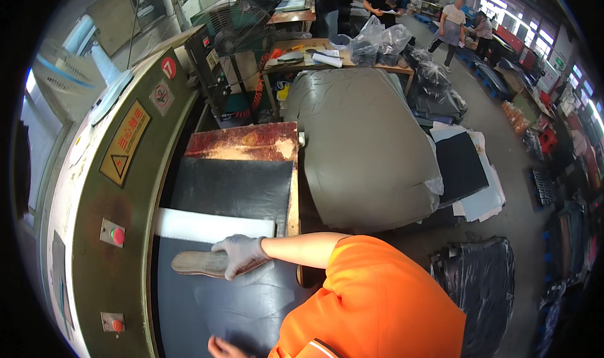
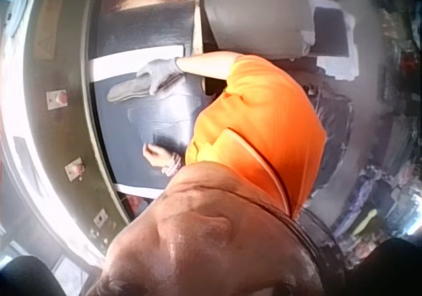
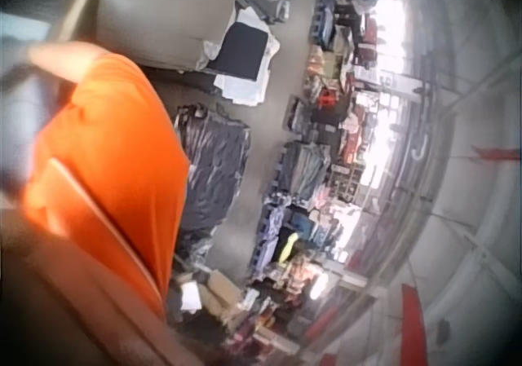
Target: The person repeatedly places dark sheet material onto a machine's roller, presses it with a flat tool, and removes the processed pieces. They stack the finished pieces on a nearby table and continue the cycle with new sheets.
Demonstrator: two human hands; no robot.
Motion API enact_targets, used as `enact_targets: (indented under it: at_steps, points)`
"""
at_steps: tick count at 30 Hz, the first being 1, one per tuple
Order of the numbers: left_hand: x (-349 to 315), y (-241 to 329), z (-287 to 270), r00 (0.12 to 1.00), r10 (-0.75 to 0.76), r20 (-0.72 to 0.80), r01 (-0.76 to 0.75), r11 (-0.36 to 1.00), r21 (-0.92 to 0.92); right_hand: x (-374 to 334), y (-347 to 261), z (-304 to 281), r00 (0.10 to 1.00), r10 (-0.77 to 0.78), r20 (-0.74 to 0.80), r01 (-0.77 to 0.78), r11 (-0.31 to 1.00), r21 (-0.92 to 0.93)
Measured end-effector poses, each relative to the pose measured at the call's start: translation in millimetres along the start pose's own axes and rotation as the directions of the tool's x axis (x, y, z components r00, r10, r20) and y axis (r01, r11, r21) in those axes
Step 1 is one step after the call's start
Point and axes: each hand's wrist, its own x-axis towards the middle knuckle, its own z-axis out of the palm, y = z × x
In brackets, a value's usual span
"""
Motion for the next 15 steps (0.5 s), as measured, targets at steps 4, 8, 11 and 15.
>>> enact_targets:
  at_steps: [4,8,11,15]
  points:
    - [22,91,106,0.723,0.623,0.297,-0.591,0.781,-0.200,-10,38,-45,0.988,-0.020,-0.152,0.051,0.977,0.205]
    - [7,128,165,0.675,0.553,0.489,-0.630,0.777,-0.009,-33,87,-84,0.883,0.065,-0.464,-0.227,0.925,-0.304]
    - [-5,133,178,0.671,0.509,0.539,-0.658,0.743,0.118,-52,120,-107,0.875,0.113,-0.470,-0.334,0.845,-0.419]
    - [-9,133,186,0.681,0.497,0.538,-0.673,0.715,0.191,-63,150,-114,0.898,-0.064,-0.435,-0.257,0.726,-0.638]
